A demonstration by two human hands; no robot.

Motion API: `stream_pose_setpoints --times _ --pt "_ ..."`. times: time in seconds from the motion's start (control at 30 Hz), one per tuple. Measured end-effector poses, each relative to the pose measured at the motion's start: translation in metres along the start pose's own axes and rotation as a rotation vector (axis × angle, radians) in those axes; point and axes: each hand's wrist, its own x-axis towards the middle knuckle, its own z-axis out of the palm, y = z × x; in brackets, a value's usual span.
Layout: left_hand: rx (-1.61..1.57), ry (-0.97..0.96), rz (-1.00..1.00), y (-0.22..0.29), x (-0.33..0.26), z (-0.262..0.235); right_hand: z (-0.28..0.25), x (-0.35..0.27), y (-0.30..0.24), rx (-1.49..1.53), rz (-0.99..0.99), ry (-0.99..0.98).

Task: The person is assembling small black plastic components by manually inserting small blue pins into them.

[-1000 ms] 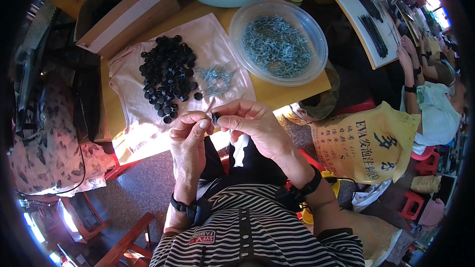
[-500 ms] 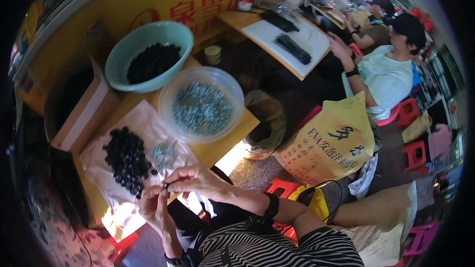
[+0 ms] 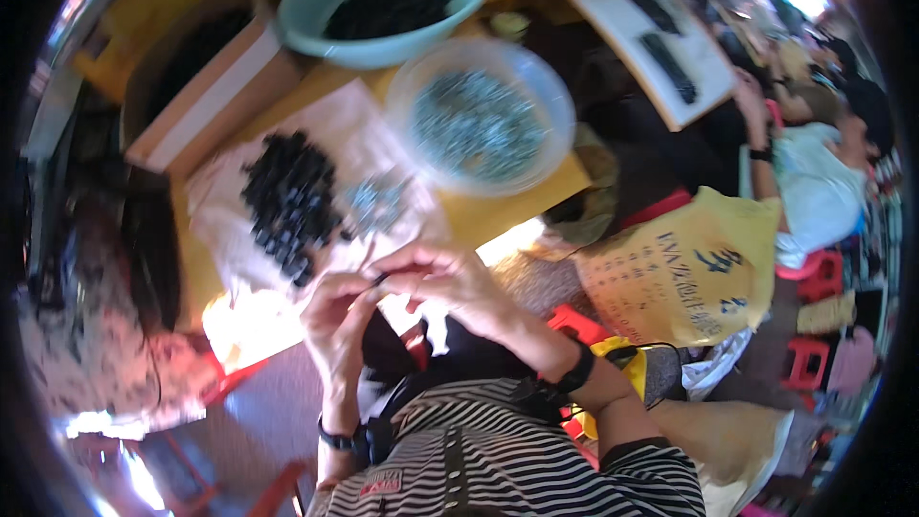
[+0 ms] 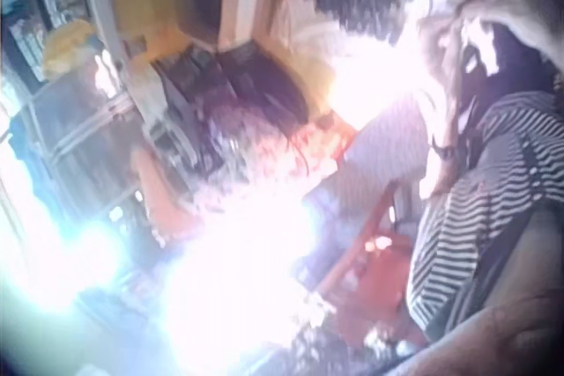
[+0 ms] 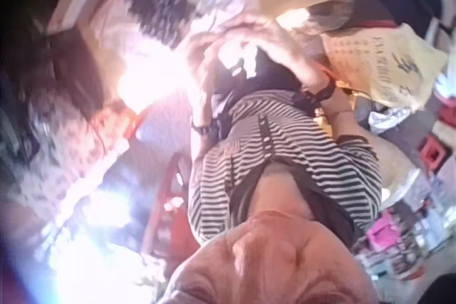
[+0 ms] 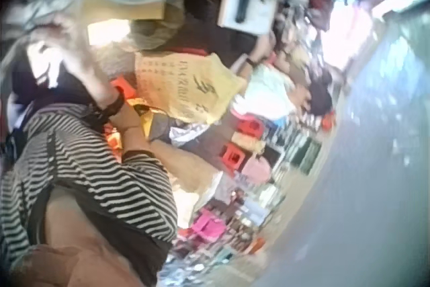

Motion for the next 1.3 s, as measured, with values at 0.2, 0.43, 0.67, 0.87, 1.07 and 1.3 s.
stream_pose_setpoints --times 0.2,0.43,0.67,0.87,1.07,1.3 --pt "-0.001 -0.047 -0.005 0.006 0.003 -0.011 -0.002 0.006 0.004 -0.009 0.141 -0.004" --pt "0.851 0.166 0.336 0.009 0.035 -0.020 -0.005 0.012 -0.001 -0.118 0.065 0.038" --pt "1.049 0.188 0.328 -0.001 0.049 -0.010 -0.011 0.013 0.002 -0.139 0.077 0.074" --pt "1.041 0.204 0.333 -0.006 0.051 -0.011 -0.011 0.015 0.003 -0.144 0.023 0.073" --pt "0.848 0.194 0.321 0.004 0.040 -0.011 0.003 0.012 -0.008 -0.221 -0.121 0.077" --pt "-0.034 -0.070 0.306 0.013 0.023 -0.005 0.029 0.001 -0.023 -0.632 -0.463 0.036"
